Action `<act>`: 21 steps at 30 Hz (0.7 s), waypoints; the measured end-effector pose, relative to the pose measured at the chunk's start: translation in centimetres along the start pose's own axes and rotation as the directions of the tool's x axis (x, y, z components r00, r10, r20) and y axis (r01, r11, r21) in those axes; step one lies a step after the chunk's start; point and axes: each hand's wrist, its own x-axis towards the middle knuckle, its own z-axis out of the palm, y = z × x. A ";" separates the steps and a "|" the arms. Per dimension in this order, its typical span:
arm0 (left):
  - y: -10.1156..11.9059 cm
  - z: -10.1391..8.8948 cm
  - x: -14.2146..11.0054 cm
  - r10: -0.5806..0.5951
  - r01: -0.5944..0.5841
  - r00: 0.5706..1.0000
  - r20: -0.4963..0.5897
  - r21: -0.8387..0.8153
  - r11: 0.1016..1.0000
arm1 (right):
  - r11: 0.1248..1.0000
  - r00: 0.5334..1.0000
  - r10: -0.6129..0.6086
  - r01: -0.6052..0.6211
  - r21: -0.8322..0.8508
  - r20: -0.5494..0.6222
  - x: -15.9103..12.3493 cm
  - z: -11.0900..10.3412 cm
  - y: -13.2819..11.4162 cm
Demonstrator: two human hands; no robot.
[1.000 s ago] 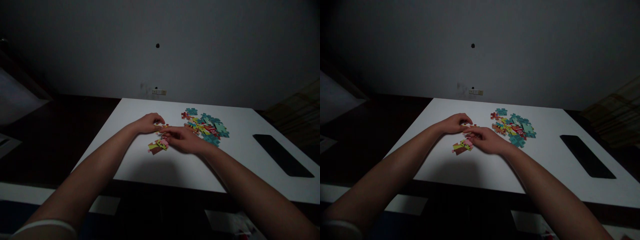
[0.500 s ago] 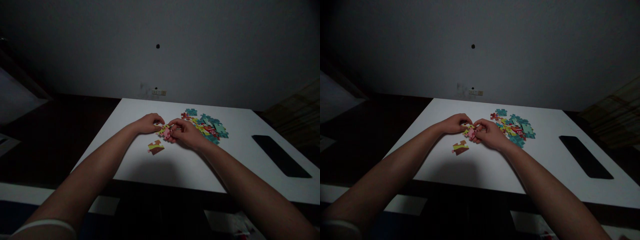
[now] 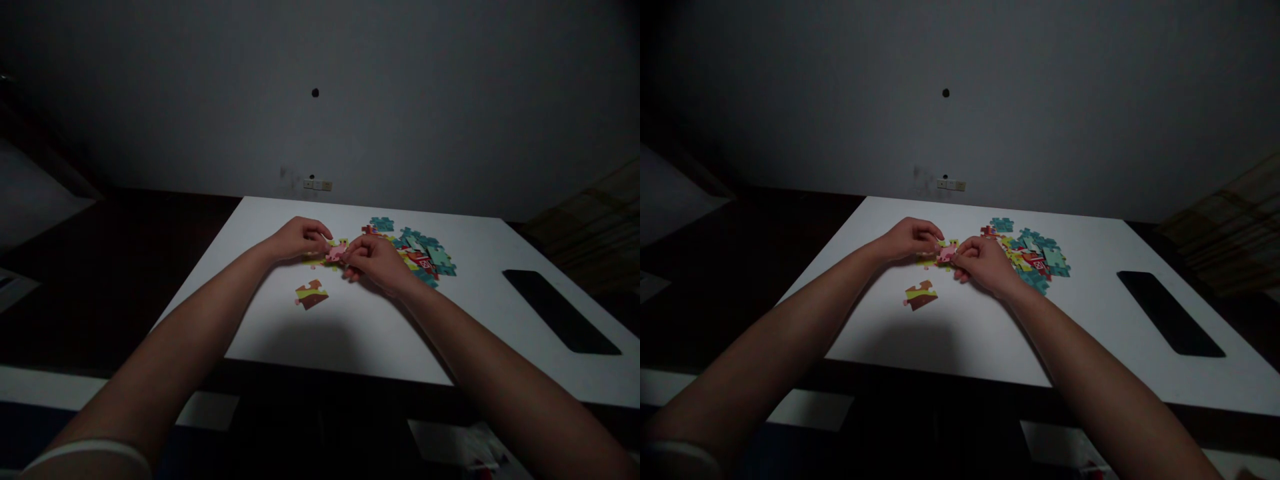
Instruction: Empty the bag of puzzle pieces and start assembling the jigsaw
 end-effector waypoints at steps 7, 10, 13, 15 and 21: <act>0.8 -0.4 -0.3 -0.032 0.030 0.993 0.118 0.020 0.999 | 0.969 0.986 -0.165 0.164 -0.187 0.012 -0.3 -0.2 0.2; 0.8 -0.5 -0.4 -0.068 0.066 0.983 0.168 0.019 0.998 | 0.917 0.967 -0.245 0.255 -0.305 0.072 -0.3 -0.4 0.4; 0.5 -0.4 -0.4 -0.105 0.104 0.973 0.206 0.013 0.994 | 0.912 0.971 -0.215 0.238 -0.335 0.106 -0.4 -0.4 0.4; 0.3 -0.5 -0.4 -0.100 0.091 0.972 0.215 0.051 0.995 | 0.912 0.973 -0.201 0.227 -0.341 0.109 -0.5 -0.4 0.4; -0.2 -1.1 -0.2 -0.014 -0.031 0.992 0.128 0.348 0.937 | 0.824 0.961 -0.227 0.276 -0.496 0.157 -0.5 -0.6 0.5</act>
